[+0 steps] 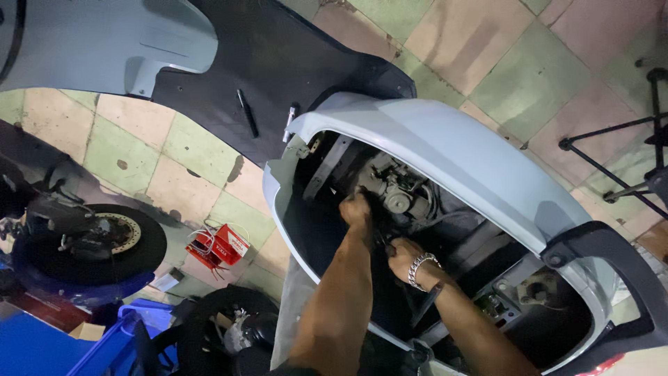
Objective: The person works on the internal engine components of a scooter by hand and using tools, then refills a small component with fluid from a bottle.
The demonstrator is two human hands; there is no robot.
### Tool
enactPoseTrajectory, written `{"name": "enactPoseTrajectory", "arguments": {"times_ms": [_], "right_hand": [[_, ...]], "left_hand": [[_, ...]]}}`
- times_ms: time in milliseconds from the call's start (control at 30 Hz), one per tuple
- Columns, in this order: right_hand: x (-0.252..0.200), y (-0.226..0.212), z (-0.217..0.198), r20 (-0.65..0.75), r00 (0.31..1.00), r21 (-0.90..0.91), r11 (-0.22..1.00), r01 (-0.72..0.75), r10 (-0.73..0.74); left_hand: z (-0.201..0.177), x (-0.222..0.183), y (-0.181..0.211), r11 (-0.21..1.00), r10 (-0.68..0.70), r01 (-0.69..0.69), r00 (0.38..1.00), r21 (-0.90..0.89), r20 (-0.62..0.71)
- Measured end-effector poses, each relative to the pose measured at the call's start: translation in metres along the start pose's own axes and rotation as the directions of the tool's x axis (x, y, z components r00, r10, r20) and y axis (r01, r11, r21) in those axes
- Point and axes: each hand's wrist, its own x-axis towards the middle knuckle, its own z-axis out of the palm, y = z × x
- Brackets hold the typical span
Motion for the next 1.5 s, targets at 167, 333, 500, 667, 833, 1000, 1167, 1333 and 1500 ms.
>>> {"name": "enactPoseTrajectory", "arguments": {"times_ms": [167,333,500,667,833,1000,1167,1333,1500], "right_hand": [[-0.005,-0.004,-0.005,0.053,0.995,0.022,0.996,-0.085,0.083],[0.000,0.006,0.000,0.030,0.999,0.002,1.000,-0.020,0.020],[-0.006,-0.004,-0.011,-0.168,0.948,-0.039,0.963,0.268,-0.270],[-0.079,-0.045,-0.092,0.168,0.947,0.496,0.853,0.160,-0.275],[-0.136,-0.112,-0.138,0.117,0.894,0.665,0.702,0.254,-0.433],[-0.106,-0.261,-0.113,-0.299,0.841,0.505,0.673,0.540,-0.450],[-0.048,-0.355,-0.081,-0.249,0.795,0.377,0.701,0.606,-0.553],[-0.023,-0.355,-0.049,-0.506,0.797,0.345,0.770,0.537,-0.330],[-0.019,-0.336,-0.046,-0.527,0.788,0.263,0.820,0.508,-0.319]], "left_hand": [[0.013,0.006,-0.009,0.916,0.241,-0.262,0.965,0.303,0.103],[0.009,0.007,-0.013,0.981,0.158,-0.163,0.986,0.104,0.055],[-0.032,0.001,0.037,0.997,0.071,-0.069,0.980,0.016,-0.187],[-0.167,-0.069,0.184,0.574,0.033,0.338,0.900,-0.746,0.434],[-0.344,-0.135,0.255,0.766,0.469,-0.190,0.819,-0.614,0.331],[-0.404,-0.102,0.281,0.778,0.624,-0.568,0.745,-0.267,0.235],[-0.420,0.068,0.297,0.769,0.636,-0.631,0.770,-0.101,0.040],[-0.297,0.239,0.301,0.448,0.857,-0.812,0.509,0.374,0.078],[-0.208,0.317,0.268,0.343,0.619,-0.754,0.630,0.560,0.469]]}}
